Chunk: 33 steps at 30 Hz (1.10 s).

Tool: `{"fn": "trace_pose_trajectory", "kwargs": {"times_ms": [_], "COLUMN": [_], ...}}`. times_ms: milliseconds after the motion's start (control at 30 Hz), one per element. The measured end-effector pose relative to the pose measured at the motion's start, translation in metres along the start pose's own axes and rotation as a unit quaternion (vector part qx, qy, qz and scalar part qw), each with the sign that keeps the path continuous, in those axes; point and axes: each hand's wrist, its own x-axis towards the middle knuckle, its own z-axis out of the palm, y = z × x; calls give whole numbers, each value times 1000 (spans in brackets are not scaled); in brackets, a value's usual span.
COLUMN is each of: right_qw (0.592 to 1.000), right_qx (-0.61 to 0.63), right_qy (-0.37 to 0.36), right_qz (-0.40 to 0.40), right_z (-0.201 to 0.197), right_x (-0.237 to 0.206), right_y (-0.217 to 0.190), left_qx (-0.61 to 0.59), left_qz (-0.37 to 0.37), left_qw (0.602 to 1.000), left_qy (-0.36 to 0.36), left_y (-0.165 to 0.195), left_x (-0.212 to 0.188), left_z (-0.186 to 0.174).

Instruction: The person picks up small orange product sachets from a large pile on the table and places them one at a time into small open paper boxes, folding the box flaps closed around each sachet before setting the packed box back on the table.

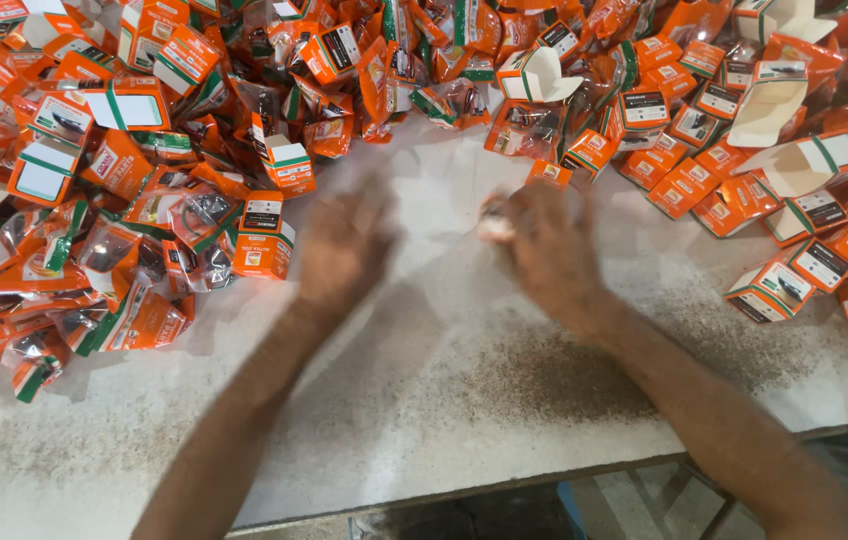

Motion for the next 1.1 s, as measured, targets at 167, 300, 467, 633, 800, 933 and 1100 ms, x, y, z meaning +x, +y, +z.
{"fn": "trace_pose_trajectory", "kwargs": {"times_ms": [167, 300, 467, 633, 800, 933, 1100], "right_qw": [990, 957, 631, 872, 910, 893, 893], "right_qx": [-81, 268, 755, 452, 400, 430, 430], "right_qy": [110, 99, -95, -91, -64, -94, -82], "right_qz": [20, -39, 150, 163, 91, 100, 107], "right_z": [-9, -1, 11, 11, 12, 8, 9], "right_x": [2, -8, -19, -25, -26, -29, -24], "right_y": [17, -17, -38, -27, -27, -21, -23], "left_qx": [194, 66, -304, -165, 52, -20, -395], "left_qz": [-110, -63, 42, -81, 28, 18, -196], "left_qw": [975, 995, 951, 982, 998, 1000, 897], "left_qy": [-4, 50, -30, 49, -24, 14, 11], "left_y": [-75, -30, 45, -4, -19, -21, -5], "left_x": [32, 30, 34, 121, 145, 114, 51], "left_z": [-18, -28, -3, 58, 129, 128, 37]}}
